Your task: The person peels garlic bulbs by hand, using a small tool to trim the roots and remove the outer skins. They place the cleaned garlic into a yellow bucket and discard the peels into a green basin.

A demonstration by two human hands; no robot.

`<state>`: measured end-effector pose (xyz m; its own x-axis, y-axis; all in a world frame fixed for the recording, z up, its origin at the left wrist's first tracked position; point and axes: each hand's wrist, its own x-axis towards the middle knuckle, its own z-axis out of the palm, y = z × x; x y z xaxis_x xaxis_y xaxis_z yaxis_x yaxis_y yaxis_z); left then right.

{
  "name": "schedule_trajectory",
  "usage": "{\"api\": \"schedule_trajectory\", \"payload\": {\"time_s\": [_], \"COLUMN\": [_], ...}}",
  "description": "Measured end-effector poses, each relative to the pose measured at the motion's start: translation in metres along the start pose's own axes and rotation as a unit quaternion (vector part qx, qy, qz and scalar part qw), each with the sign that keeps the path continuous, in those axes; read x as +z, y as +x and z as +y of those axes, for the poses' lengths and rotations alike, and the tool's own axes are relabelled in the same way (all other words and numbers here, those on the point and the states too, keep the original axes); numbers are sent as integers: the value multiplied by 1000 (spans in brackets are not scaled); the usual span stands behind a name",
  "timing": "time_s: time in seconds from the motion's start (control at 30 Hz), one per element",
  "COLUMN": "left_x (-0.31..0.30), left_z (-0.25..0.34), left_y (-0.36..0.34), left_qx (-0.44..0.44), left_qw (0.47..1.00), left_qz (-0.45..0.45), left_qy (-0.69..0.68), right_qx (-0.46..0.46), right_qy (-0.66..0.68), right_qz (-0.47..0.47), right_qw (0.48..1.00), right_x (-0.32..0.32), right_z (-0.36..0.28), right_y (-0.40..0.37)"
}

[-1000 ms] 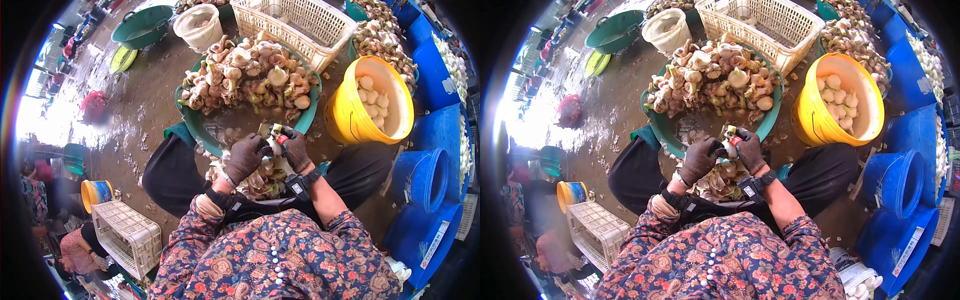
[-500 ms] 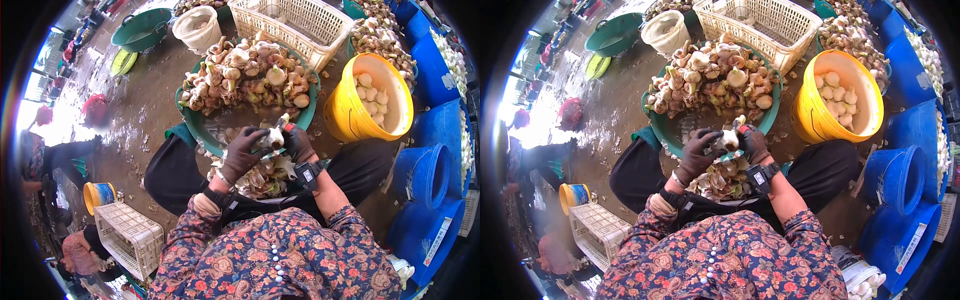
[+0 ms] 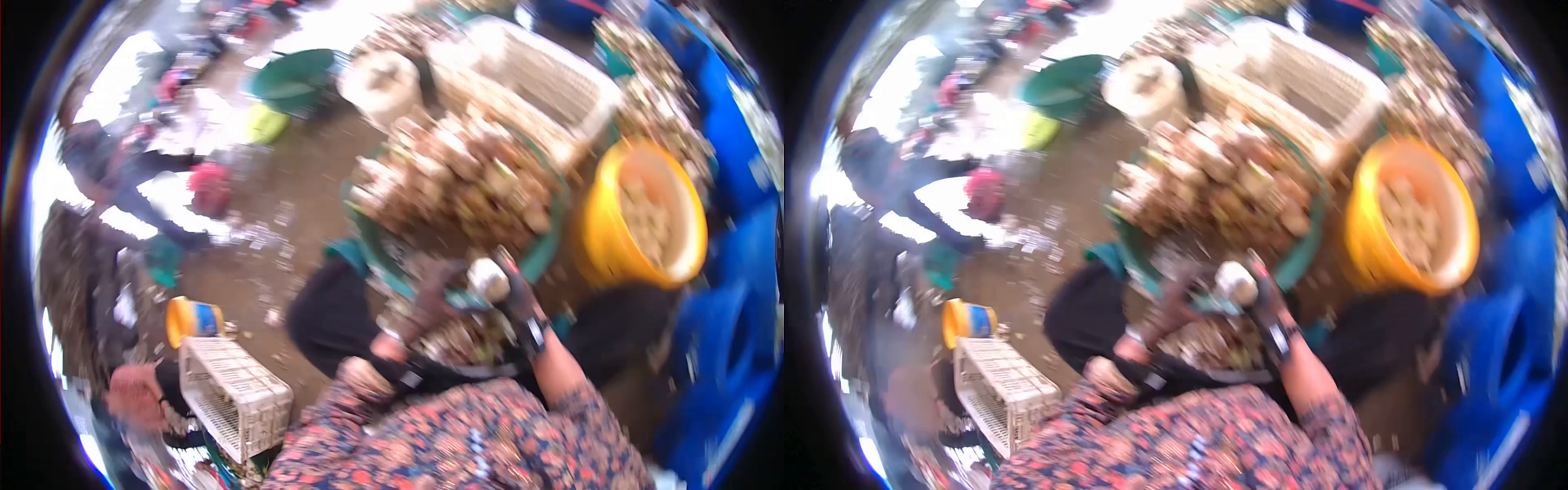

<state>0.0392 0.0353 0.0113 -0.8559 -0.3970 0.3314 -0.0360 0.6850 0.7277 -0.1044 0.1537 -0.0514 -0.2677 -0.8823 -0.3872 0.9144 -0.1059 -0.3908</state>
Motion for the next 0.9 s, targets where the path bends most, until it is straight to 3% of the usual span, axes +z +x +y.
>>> {"api": "schedule_trajectory", "payload": {"time_s": [0.03,0.07,0.1,0.13,0.17,0.2,0.23,0.27,0.3,0.33,0.37,0.4,0.43,0.47,0.5,0.57,0.6,0.63,0.67,0.7,0.73,0.77,0.8,0.83,0.87,0.9], "left_x": [6,20,26,23,23,25,29,28,24,23,22,19,17,16,14,6,3,0,-2,-9,-13,-9,7,0,-5,-5], "left_z": [3,-9,-9,4,5,6,1,4,9,12,15,17,16,16,15,15,15,19,21,25,40,43,38,32,18,2], "left_y": [2,-1,-1,3,1,1,-2,-2,-2,-4,-5,-5,-7,-9,-9,-6,-3,-1,-4,-3,-4,-13,-23,-20,-20,-22], "left_qx": [32,-1,-49,-101,-110,-105,-86,-96,-105,-99,-70,-42,-40,-46,-48,-47,-42,-41,-66,-90,-110,-92,-79,-63,-100,-133], "left_qw": [999,999,997,992,990,985,983,983,982,983,987,989,989,984,979,972,970,966,964,957,932,942,947,968,967,964], "left_qz": [10,-21,-49,-10,-8,1,11,3,-8,-11,-34,-58,-60,-80,-102,-121,-121,-124,-153,-194,-239,-270,-181,-183,-206,-224], "left_qy": [-16,-48,-31,-81,-92,-137,-160,-158,-156,-156,-144,-131,-132,-151,-168,-197,-207,-225,-208,-197,-250,-177,-254,-162,-114,-62], "right_qx": [7,51,82,122,118,73,69,-66,-199,-111,-117,-6,107,-3,-8,143,146,-89,65,-21,-78,-199,-42,-90,-79,-229], "right_qy": [24,-3,-46,60,96,74,4,-226,-437,-244,-245,-111,29,-180,-179,11,40,-304,-17,-5,69,-121,176,125,149,-182], "right_qz": [29,71,-13,-33,-52,-12,35,-16,-63,-25,-25,-7,13,-29,-26,26,-8,12,1,8,-142,51,-104,-62,-36,23], "right_qw": [999,996,995,990,987,995,997,972,875,963,962,994,994,983,983,989,989,948,998,1000,984,971,978,986,985,956], "right_x": [-5,25,1,8,17,15,3,-7,-18,-13,-12,-11,2,-1,3,15,3,6,2,-2,12,15,-38,-34,-20,-3], "right_z": [10,2,3,1,1,5,13,19,27,29,22,15,10,13,13,11,19,24,24,33,20,14,4,-8,-21,-28], "right_y": [9,-8,-3,-2,-8,-4,1,3,6,9,7,4,-5,-3,-5,-10,-3,-15,-10,0,10,-6,30,33,27,16]}}
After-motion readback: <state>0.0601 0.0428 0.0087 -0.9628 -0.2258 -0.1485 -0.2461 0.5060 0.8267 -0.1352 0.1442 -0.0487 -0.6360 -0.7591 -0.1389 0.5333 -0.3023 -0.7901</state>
